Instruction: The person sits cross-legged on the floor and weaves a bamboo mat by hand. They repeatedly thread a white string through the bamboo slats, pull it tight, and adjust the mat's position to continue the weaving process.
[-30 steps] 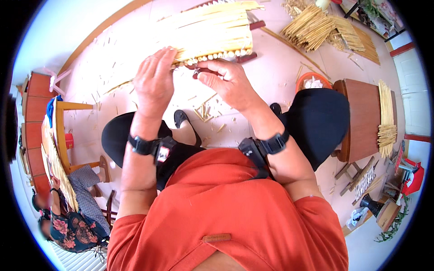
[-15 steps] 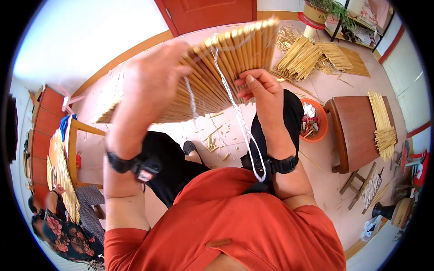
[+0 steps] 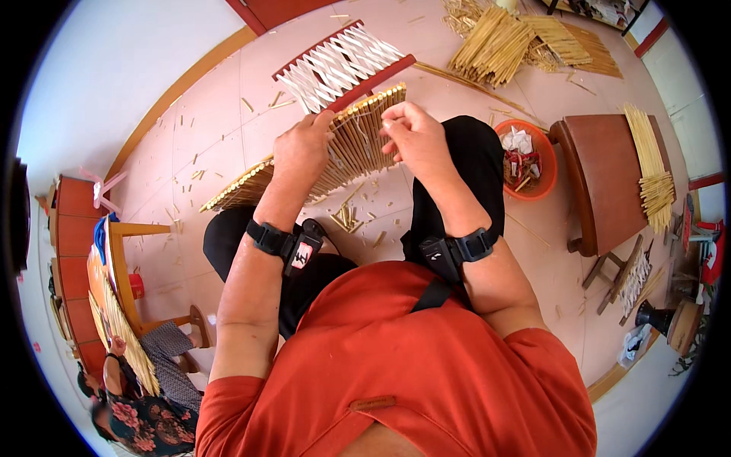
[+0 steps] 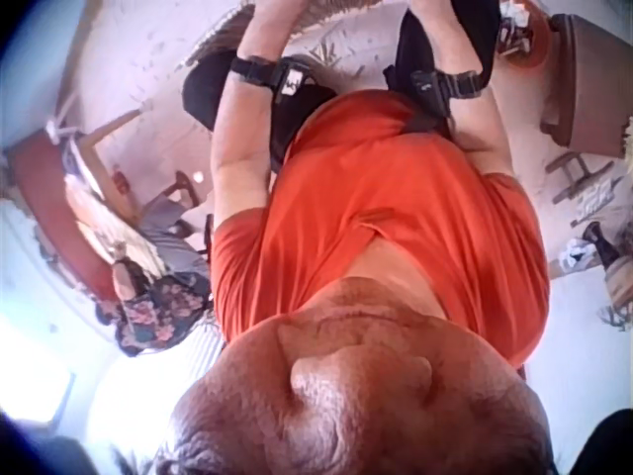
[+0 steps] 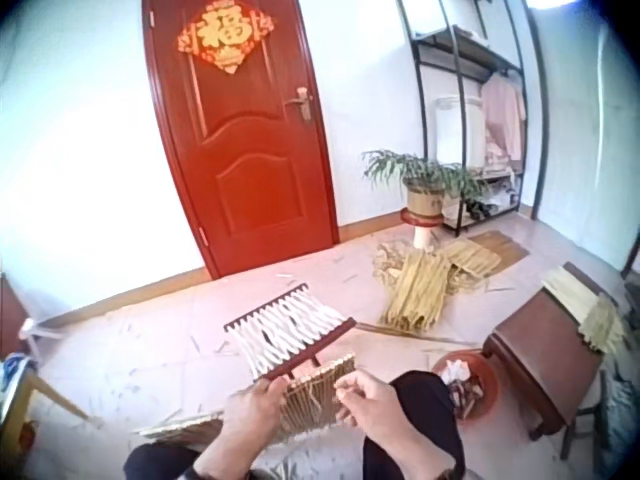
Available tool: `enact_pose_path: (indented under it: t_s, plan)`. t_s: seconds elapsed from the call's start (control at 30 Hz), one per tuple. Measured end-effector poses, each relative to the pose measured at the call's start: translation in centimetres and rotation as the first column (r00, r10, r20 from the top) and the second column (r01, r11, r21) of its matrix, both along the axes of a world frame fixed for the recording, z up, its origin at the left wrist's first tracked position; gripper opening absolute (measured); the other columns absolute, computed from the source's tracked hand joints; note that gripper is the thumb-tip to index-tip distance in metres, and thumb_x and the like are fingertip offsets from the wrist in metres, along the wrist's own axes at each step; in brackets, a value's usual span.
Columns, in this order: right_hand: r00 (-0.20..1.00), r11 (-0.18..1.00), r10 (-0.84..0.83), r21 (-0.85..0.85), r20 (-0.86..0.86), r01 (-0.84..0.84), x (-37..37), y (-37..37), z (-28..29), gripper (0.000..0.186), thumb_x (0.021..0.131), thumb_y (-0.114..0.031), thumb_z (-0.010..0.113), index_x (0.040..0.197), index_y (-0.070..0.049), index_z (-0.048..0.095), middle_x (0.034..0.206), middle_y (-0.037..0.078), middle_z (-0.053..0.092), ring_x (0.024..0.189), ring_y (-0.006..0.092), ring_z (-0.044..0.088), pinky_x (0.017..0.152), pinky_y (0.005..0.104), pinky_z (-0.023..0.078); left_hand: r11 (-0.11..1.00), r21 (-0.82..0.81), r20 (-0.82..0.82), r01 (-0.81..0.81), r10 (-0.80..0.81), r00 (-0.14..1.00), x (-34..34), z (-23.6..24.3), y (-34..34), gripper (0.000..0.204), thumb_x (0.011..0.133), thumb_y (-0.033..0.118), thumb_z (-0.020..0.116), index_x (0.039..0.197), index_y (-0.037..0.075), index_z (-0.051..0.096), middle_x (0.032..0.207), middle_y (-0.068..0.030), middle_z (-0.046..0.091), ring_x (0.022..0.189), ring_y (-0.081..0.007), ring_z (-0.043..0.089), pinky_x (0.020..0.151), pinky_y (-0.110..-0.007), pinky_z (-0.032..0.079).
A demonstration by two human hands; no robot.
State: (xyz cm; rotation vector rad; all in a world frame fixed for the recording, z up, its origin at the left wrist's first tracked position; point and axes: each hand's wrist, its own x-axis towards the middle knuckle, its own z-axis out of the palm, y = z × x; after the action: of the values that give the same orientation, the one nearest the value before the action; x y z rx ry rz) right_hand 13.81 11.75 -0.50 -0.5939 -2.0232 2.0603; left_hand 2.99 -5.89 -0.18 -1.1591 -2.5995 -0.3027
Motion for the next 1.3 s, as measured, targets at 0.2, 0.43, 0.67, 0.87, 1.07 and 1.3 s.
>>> enact_pose_path:
  t_s: [0.2,0.43,0.67,0.87,1.07,1.3]
  plan:
    - [0.995,0.997,-0.037,0.077,0.093,0.03,-2.1,-1.1,-0.7,0.017,0.092,-0.016,0.057,0.102,-0.002,0.057,0.077,0.009,0.064,0.053,0.0126,0.061,0.043,0.0242,0.044,0.999,0.043,0.019,-0.006,0.005,1.0,-0.7,-0.5,2.8,0.03,0.081,0.017,0.064,0.111,0.015,0.059,0.088,-0.0077,0.064,0.077,-0.0284,0.066,0.063,-0.041,0.053]
    - [0.982,0.884,-0.183,0.429,-0.04,0.183,-2.9,2.4,-1.7,0.012,0.084,-0.011,0.065,0.089,0.0,0.064,0.067,0.01,0.063,0.058,0.0132,0.06,0.055,0.0286,0.046,0.996,0.078,-0.073,0.043,-0.037,0.997,0.8,-0.7,6.7,0.018,0.078,0.011,0.059,0.095,0.005,0.055,0.079,-0.0075,0.062,0.071,-0.0236,0.066,0.06,-0.037,0.053]
    - [0.98,0.835,-0.195,0.531,0.039,0.145,-1.4,3.4,0.8,0.012,0.081,-0.015,0.066,0.086,-0.005,0.069,0.066,0.01,0.064,0.055,0.0166,0.057,0.055,0.0297,0.045,0.998,-0.044,0.124,-0.042,0.047,0.991,3.4,1.4,7.9,0.013,0.086,0.018,0.058,0.091,0.007,0.054,0.078,-0.0111,0.063,0.067,-0.0307,0.066,0.056,-0.041,0.053]
    - [0.972,0.717,-0.197,0.695,0.13,0.053,-0.8,4.0,2.0,0.013,0.082,-0.021,0.064,0.087,-0.01,0.07,0.072,0.013,0.065,0.064,0.0305,0.062,0.059,0.0367,0.048,0.998,-0.063,0.139,-0.007,0.016,0.99,3.1,0.8,8.7,0.011,0.086,0.016,0.057,0.09,0.007,0.053,0.078,-0.011,0.063,0.066,-0.03,0.067,0.055,-0.04,0.053]
    - [0.984,0.697,-0.164,0.699,-0.062,0.16,-2.2,3.8,2.1,0.015,0.084,-0.024,0.062,0.091,-0.013,0.07,0.074,0.015,0.064,0.07,0.0332,0.063,0.061,0.039,0.048,0.999,0.024,0.021,-0.048,0.047,0.999,2.0,2.0,8.3,0.007,0.081,0.01,0.055,0.086,0.007,0.052,0.076,-0.0106,0.063,0.063,-0.027,0.068,0.051,-0.037,0.054]
    - [0.982,0.838,-0.187,0.517,-0.028,0.174,-1.5,5.7,-0.7,0.018,0.087,-0.02,0.059,0.096,-0.007,0.069,0.081,0.017,0.066,0.072,0.031,0.063,0.065,0.0363,0.048,0.992,-0.113,0.089,-0.057,0.067,0.994,2.2,1.1,10.5,0.014,0.087,0.019,0.057,0.087,0.006,0.052,0.074,-0.0109,0.065,0.064,-0.0275,0.068,0.053,-0.036,0.054]
